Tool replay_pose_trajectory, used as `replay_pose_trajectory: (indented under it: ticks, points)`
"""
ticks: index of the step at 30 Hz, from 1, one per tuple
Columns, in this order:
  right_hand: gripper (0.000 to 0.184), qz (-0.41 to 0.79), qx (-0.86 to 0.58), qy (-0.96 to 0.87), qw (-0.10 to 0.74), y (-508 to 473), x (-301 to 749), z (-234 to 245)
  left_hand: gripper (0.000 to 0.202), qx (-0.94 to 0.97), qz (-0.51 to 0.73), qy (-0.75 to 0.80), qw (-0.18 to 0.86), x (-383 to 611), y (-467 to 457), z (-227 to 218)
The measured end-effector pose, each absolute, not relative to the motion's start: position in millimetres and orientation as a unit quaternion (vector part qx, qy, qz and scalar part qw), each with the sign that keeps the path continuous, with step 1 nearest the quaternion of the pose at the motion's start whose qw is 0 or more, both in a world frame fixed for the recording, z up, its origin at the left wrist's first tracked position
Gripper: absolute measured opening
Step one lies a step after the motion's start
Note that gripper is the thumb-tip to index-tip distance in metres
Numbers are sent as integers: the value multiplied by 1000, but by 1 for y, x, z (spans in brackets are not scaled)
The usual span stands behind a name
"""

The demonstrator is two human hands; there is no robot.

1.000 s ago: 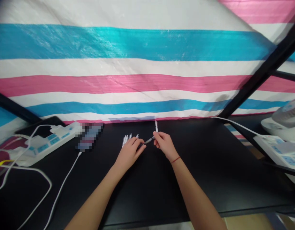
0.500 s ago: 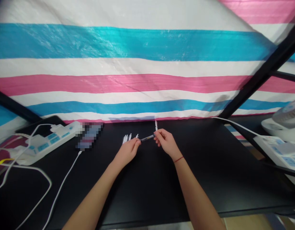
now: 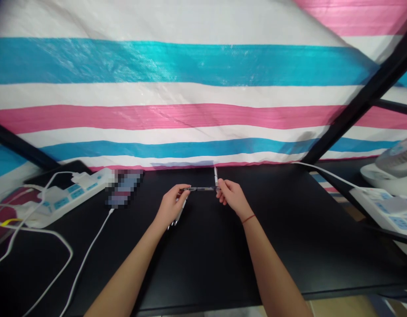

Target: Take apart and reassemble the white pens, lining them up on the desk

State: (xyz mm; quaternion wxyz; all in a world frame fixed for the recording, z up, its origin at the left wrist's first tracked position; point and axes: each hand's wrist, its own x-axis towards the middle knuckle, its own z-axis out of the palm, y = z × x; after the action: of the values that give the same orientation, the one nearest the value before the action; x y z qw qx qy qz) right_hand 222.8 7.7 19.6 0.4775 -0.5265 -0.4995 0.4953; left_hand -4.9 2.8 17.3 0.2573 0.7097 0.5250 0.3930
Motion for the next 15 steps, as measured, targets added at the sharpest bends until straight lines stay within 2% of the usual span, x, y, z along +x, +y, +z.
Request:
replay_pose_trajectory:
  ticks: [4, 6, 11, 15]
  points:
    - [35, 496, -473, -525, 505, 6, 223, 21, 27, 689, 405, 534, 277, -3, 2, 20]
    - [40, 501, -469, -506, 522, 6, 223, 21, 28, 679, 403, 540, 291, -3, 2, 20]
    - [46, 497, -536, -518, 445, 8, 224, 18, 28, 664, 404, 548, 311, -2, 3, 20]
    - [39, 522, -482, -522, 472, 8, 224, 19, 29, 651, 410, 547, 328, -2, 3, 19]
